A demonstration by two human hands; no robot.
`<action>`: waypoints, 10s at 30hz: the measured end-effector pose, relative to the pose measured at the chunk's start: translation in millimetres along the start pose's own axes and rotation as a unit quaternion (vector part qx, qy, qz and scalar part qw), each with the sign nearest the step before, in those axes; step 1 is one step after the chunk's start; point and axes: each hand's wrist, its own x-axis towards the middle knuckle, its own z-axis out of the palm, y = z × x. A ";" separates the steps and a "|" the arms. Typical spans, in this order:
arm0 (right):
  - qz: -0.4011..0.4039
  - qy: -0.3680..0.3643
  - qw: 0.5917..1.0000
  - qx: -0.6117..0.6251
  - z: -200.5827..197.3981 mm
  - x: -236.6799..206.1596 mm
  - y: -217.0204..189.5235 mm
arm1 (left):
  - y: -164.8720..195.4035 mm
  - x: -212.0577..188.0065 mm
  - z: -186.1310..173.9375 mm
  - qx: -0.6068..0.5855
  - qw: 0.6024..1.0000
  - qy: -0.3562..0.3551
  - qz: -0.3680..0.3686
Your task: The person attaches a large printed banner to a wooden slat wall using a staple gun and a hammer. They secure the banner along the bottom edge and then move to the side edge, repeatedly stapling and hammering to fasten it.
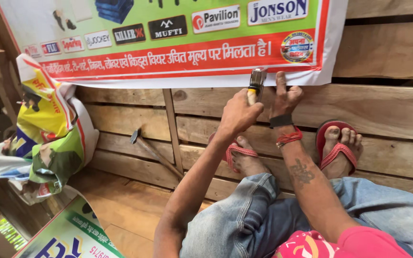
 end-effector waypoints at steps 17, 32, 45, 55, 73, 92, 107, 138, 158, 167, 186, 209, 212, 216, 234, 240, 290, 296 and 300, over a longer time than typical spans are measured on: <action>0.012 -0.014 0.998 -0.056 -6.9 -19.2 -18.6 | 14.8 -15.3 6.9 0.009 0.997 -0.043 -0.064; -0.012 0.005 0.995 -0.097 -11.5 -25.4 -9.9 | 35.4 -14.3 8.5 0.035 0.995 -0.065 -0.071; 0.000 -0.022 0.999 -0.028 -19.4 -21.1 -7.5 | 9.9 -5.7 43.1 0.080 0.994 0.070 0.004; -0.037 -0.020 0.998 -0.050 -9.4 2.8 -7.0 | -48.9 -31.2 36.5 0.091 0.990 0.083 0.068; -0.061 0.021 0.997 0.049 -0.8 21.3 -11.2 | -92.0 -44.4 32.5 -0.501 0.853 -0.138 0.049; -0.034 0.023 0.999 -0.036 -6.1 3.7 -15.6 | -51.8 -31.2 7.5 -0.379 0.917 -0.113 0.055; 0.030 -0.015 0.999 0.002 -9.6 -1.7 -9.3 | -4.0 -1.7 12.2 -0.130 0.987 -0.089 0.011; -0.015 -0.021 1.000 -0.010 -8.8 11.0 0.0 | -38.8 -32.7 12.0 0.080 0.995 0.053 0.010; 0.027 -0.095 0.993 0.062 19.7 15.3 5.8 | -366.0 -81.6 19.5 -0.015 0.794 0.468 -0.388; 0.011 -0.106 0.993 0.052 19.8 11.7 -0.5 | -298.9 -82.3 35.3 -0.372 0.832 0.396 -0.107; -0.015 -0.137 0.987 0.084 20.7 10.1 0.0 | -149.1 -60.7 -12.3 -0.179 0.923 0.327 0.091; -0.002 -0.153 0.985 0.076 11.3 4.2 -1.9 | -90.6 -75.7 22.7 -0.098 0.961 0.206 0.156; 0.045 0.113 0.986 0.116 -2.5 13.8 -3.6 | -71.8 -78.7 32.9 -0.072 0.951 0.224 0.202; -0.066 0.166 0.982 0.066 -34.9 46.1 -17.0 | -54.1 -55.4 35.8 0.036 0.973 0.159 0.166; -0.246 0.005 0.857 -0.452 -12.1 247.6 -138.0 | -242.5 -82.5 18.4 0.111 0.770 0.585 -0.229; -0.157 -0.083 0.871 -0.458 5.2 255.1 -157.2 | -192.3 -11.7 9.8 -0.351 0.821 0.447 0.049; -0.111 -0.334 0.913 -0.207 93.0 317.2 -282.7 | -21.3 12.0 84.1 -0.718 0.674 0.174 0.001; -0.433 -0.326 0.786 -0.300 35.7 340.4 -253.6 | -32.9 -2.1 97.9 -0.678 0.710 0.182 -0.049; -0.300 -0.343 0.872 -0.179 -10.9 335.1 -249.7 | -36.5 -16.9 105.2 -0.661 0.728 0.182 -0.022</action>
